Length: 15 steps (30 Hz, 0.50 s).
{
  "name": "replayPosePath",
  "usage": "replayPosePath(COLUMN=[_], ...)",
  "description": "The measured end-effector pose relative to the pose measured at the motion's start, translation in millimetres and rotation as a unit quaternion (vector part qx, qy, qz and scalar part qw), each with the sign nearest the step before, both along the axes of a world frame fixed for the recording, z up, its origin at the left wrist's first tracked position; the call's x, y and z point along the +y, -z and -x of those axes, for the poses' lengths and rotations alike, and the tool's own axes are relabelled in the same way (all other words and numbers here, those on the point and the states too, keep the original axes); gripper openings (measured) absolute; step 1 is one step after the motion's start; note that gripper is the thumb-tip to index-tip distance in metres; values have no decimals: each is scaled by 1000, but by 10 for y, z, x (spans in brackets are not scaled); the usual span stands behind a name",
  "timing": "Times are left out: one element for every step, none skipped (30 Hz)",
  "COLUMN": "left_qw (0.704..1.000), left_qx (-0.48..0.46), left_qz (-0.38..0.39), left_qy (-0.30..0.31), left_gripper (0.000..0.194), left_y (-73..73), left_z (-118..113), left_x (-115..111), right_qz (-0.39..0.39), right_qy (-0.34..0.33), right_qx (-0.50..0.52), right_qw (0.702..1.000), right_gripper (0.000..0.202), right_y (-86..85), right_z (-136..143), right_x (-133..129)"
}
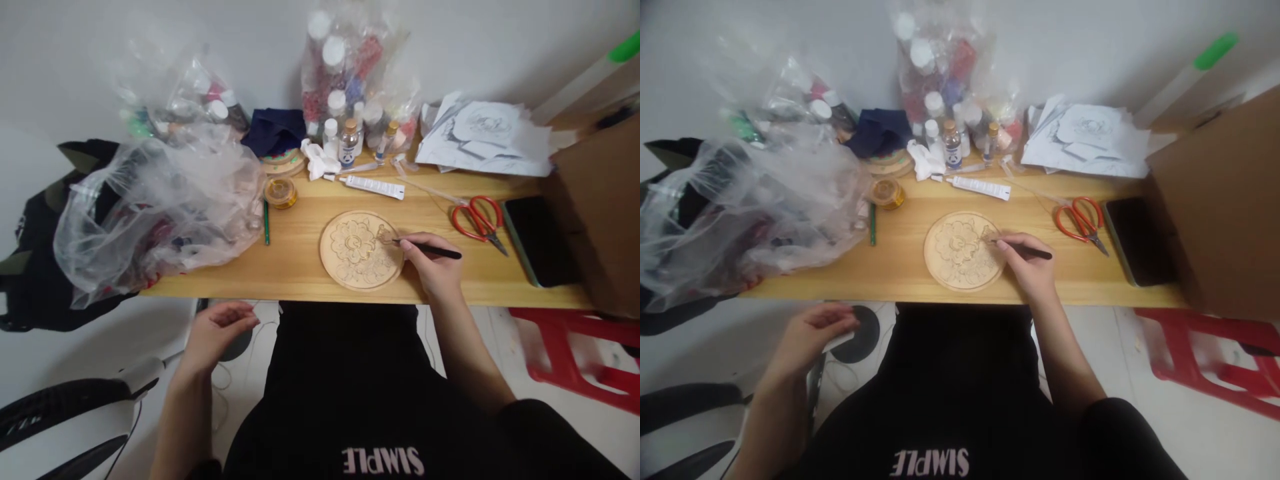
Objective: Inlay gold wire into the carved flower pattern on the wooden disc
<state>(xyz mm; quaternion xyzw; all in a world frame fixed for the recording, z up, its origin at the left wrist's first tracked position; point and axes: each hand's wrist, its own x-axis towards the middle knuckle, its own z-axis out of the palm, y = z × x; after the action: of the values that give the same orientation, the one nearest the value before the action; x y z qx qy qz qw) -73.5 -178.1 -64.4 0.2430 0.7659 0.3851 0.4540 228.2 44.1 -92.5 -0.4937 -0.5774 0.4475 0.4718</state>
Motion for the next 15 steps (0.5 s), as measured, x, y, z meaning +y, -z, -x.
replayPosePath(left_qw=[998,993,985,977,970,962,956,944,918,896,875,858,850,846,844], left_qx=[-31,-61,-94,-127,-156,-183,-206,-244,-317,-371,-416,-447,-462,-468,-471], left_qz=[-47,-94,-131,-158,-179,-194,-206,-220,-236,-243,-249,-253,-254,-255,-255], left_qy=[-26,-47,-57,-60,-57,-51,-42,-32,-22,-12,-3,3,8,11,12], left_gripper=[32,35,39,41,42,43,43,42,39,36,33,31,29,29,29], left_y=[-113,-210,-290,-357,-412,-461,-505,-548,-589,-627,-661,-690,-714,-731,-742], left_z=[-106,-221,-341,-463,-581,-693,-794,-881,-953,-1008,-1046,-1070,-1082,-1086,-1086], left_x=[97,213,343,482,621,751,865,958,1027,1072,1098,1107,1106,1099,1089], right_qz=[0,1,1,0,0,0,0,1,2,3,4,4,5,4,4], right_qy=[3,5,7,9,11,12,12,12,13,13,13,14,15,15,15], right_qx=[0,1,2,3,4,4,3,2,2,1,1,2,3,3,3], right_qw=[1000,1000,1000,1000,1000,1000,1000,1000,1000,1000,1000,1000,1000,1000,1000], right_gripper=[17,18,19,20,20,21,21,21,21,21,22,22,22,22,22], right_y=[1,4,7,13,20,30,41,53,64,74,81,84,84,80,74], right_z=[3,5,6,6,4,-1,-7,-14,-21,-28,-33,-35,-35,-33,-30], right_x=[-1,-1,-2,-3,-5,-6,-7,-8,-8,-8,-7,-6,-6,-5,-6])
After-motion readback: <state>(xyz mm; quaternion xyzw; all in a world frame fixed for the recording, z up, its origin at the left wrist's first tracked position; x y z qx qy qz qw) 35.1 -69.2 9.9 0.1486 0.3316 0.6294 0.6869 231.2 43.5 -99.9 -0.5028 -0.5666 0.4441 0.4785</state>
